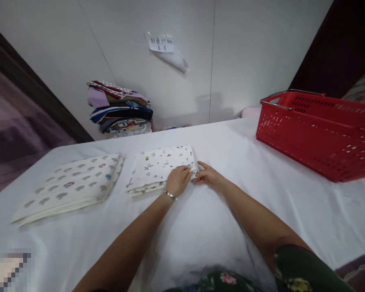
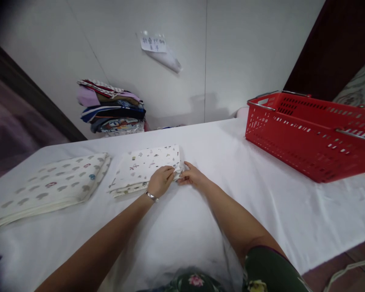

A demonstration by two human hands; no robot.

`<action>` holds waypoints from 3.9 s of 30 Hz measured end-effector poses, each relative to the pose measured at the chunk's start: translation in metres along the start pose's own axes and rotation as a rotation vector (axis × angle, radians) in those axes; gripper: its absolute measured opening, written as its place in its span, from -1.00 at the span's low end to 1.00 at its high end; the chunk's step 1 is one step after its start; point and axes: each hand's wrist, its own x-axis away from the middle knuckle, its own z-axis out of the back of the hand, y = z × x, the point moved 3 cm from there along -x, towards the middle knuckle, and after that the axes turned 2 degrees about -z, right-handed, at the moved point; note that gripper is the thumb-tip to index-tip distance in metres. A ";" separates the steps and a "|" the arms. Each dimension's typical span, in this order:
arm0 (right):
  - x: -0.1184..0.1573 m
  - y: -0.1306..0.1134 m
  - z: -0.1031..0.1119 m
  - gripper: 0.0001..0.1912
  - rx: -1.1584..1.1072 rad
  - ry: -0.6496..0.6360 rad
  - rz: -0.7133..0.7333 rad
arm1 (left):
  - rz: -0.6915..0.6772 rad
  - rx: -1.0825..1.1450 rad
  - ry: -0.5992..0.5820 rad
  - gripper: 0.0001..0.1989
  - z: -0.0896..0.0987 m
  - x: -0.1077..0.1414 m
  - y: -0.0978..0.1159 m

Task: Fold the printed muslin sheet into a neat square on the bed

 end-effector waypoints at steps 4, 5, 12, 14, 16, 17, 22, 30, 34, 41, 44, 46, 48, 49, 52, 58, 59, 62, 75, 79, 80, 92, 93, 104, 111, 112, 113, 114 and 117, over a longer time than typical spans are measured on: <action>-0.002 0.001 0.001 -0.09 -0.001 0.015 -0.008 | 0.045 0.097 0.080 -0.75 0.000 0.002 -0.005; -0.003 0.001 0.002 -0.09 -0.001 0.018 -0.010 | 0.055 0.109 0.096 -0.75 0.000 0.002 -0.006; -0.004 0.002 0.005 -0.13 -0.016 -0.068 0.019 | -0.079 -0.031 0.042 -0.74 -0.004 0.004 -0.004; -0.004 0.002 0.005 -0.15 -0.018 -0.086 0.019 | -0.070 -0.014 0.041 -0.74 -0.003 0.005 -0.004; -0.003 0.001 0.005 -0.15 -0.012 -0.073 0.016 | -0.042 0.035 0.042 -0.75 -0.002 0.005 -0.004; -0.003 0.001 0.004 -0.14 -0.008 -0.064 0.016 | -0.021 0.065 0.044 -0.76 -0.001 0.005 -0.003; -0.004 0.003 0.003 -0.12 0.009 -0.050 0.015 | 0.147 0.189 0.047 -0.81 0.002 0.001 -0.003; -0.005 0.002 0.001 -0.11 0.046 -0.017 0.006 | 0.292 0.195 0.131 -0.76 0.007 -0.009 -0.008; -0.003 0.000 0.002 -0.11 0.032 -0.031 0.012 | -0.005 -0.013 0.012 -0.78 0.003 -0.006 0.006; -0.001 0.004 0.004 -0.17 0.069 -0.003 0.019 | -0.100 -0.155 -0.090 -0.80 0.002 0.002 0.018; -0.003 0.008 0.006 -0.21 0.135 0.068 0.015 | -0.106 -0.108 -0.090 -0.78 0.004 0.011 0.018; -0.004 0.010 0.006 -0.25 0.163 0.090 0.014 | -0.087 -0.092 -0.071 -0.74 0.008 0.019 0.012; -0.004 0.011 0.005 -0.27 0.178 0.111 0.008 | -0.064 -0.103 -0.054 -0.71 0.014 0.029 0.003; -0.004 0.011 0.004 -0.27 0.183 0.120 0.005 | -0.048 -0.117 -0.047 -0.69 0.019 0.035 -0.004; -0.002 0.008 0.003 -0.27 0.196 0.137 0.003 | 0.031 -0.176 -0.037 -0.64 0.035 0.055 -0.027; 0.002 -0.012 0.028 -0.29 0.303 0.218 -0.014 | 0.176 -0.189 -0.035 -0.61 0.060 0.097 -0.053; 0.002 -0.014 0.034 -0.28 0.321 0.221 -0.034 | 0.179 -0.169 -0.021 -0.60 0.062 0.103 -0.054; 0.002 -0.016 0.047 -0.26 0.364 0.221 -0.079 | 0.238 -0.089 0.092 -0.56 0.067 0.120 -0.055; 0.008 -0.016 0.042 -0.32 0.401 0.234 -0.091 | 0.849 0.337 -0.041 -0.76 0.085 0.149 -0.077; 0.009 -0.015 0.042 -0.30 0.394 0.209 -0.077 | 0.829 0.293 -0.004 -0.60 0.079 0.150 -0.072; 0.009 -0.015 0.042 -0.31 0.395 0.204 -0.075 | 0.836 0.264 0.011 -0.55 0.078 0.150 -0.071; 0.007 -0.013 0.045 -0.33 0.409 0.192 -0.056 | 0.811 -0.072 0.026 -0.68 0.071 0.139 -0.053; 0.007 -0.014 0.044 -0.33 0.415 0.199 -0.055 | 0.827 -0.082 0.023 -0.75 0.071 0.139 -0.053; 0.016 -0.011 0.030 -0.34 0.532 0.061 -0.167 | 0.876 -0.204 -0.088 -0.96 0.088 0.146 -0.063; 0.018 -0.014 0.032 -0.23 0.546 0.076 -0.167 | 0.852 -0.160 -0.067 -0.95 0.092 0.148 -0.064; 0.020 -0.015 0.032 -0.22 0.549 0.075 -0.158 | 0.835 -0.173 -0.044 -0.95 0.094 0.147 -0.064; 0.021 -0.016 0.031 -0.22 0.553 0.068 -0.152 | 0.824 -0.180 -0.031 -0.95 0.094 0.147 -0.064; 0.022 -0.016 0.030 -0.22 0.560 0.060 -0.150 | 0.825 -0.177 -0.033 -0.96 0.094 0.148 -0.064; 0.024 -0.015 0.028 -0.23 0.607 0.034 -0.172 | 0.856 -0.130 -0.100 -0.96 0.091 0.150 -0.068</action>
